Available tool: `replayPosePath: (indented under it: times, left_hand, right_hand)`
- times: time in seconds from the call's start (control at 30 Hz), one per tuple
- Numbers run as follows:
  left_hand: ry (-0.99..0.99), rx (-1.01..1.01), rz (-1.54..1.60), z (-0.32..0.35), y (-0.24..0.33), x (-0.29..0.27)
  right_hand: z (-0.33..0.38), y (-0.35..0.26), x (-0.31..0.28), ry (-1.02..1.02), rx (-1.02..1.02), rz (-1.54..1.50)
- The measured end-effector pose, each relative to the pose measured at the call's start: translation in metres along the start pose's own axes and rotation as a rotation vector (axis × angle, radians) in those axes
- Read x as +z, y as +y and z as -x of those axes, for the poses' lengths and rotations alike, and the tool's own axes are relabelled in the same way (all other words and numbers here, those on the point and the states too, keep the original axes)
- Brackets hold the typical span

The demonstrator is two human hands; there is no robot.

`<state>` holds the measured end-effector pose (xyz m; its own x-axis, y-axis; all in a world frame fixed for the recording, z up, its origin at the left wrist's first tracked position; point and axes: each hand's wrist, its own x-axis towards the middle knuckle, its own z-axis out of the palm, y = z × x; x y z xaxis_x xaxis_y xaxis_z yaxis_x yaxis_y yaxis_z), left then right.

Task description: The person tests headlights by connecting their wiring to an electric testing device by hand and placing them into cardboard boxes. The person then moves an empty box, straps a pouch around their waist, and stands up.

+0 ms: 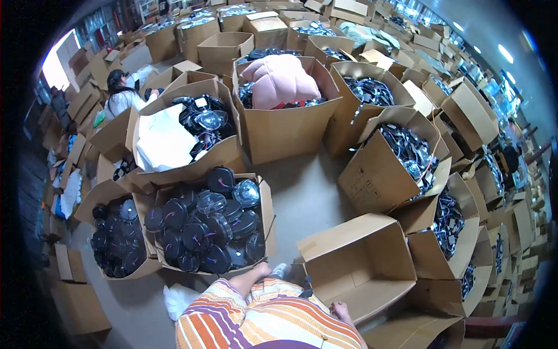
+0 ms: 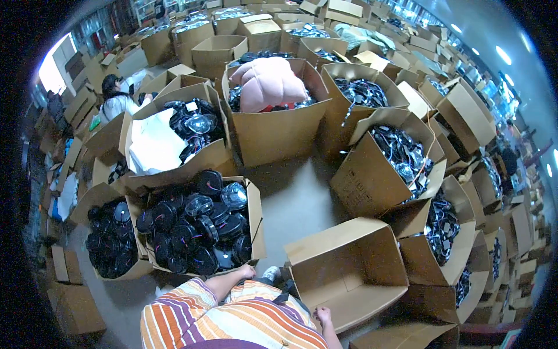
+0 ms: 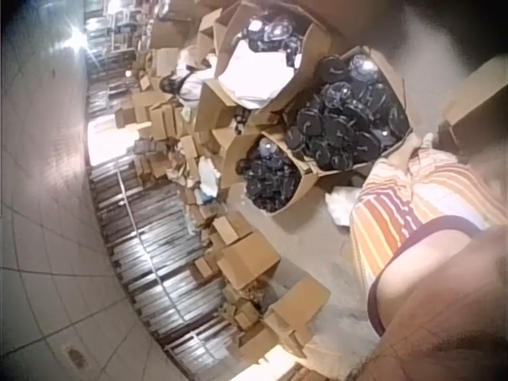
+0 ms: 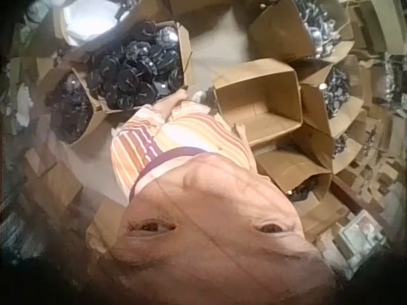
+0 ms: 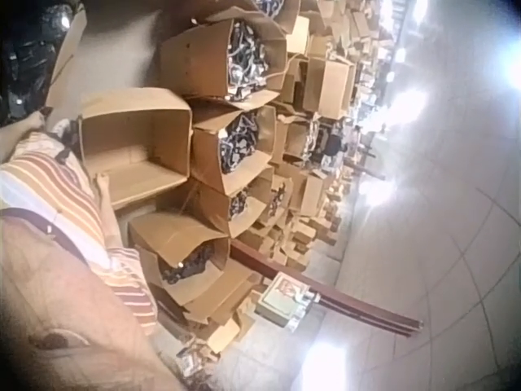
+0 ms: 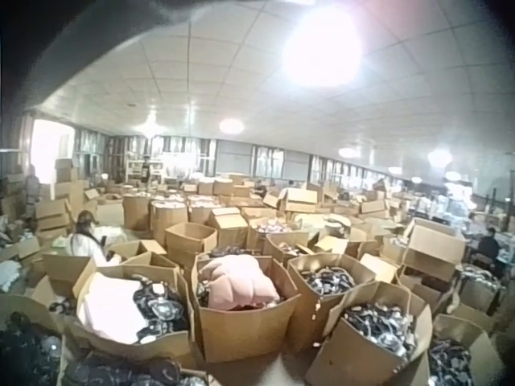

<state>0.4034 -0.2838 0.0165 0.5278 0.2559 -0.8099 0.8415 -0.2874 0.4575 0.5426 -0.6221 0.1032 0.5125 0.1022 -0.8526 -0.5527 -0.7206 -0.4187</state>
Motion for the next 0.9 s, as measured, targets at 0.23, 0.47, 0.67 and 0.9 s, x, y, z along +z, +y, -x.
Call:
replayPosePath:
  times: [0.23,0.47,0.67,0.9]
  left_hand:
    - [0.025,0.035,-0.036,-0.001,-0.006,0.001]
    - [-0.026,0.024,0.025,0.009,0.004,-0.013]
    - [-0.031,0.021,0.094,0.02,0.019,-0.02]
    - [-0.065,0.008,0.192,0.022,0.024,-0.021]
  right_hand:
    - [0.007,-0.001,0.002,0.001,0.035,-0.002]
    - [-0.002,0.008,0.007,0.023,0.03,-0.024]
    - [-0.011,0.014,0.006,0.045,0.042,-0.008]
    - [-0.005,0.017,0.009,0.113,-0.011,-0.067]
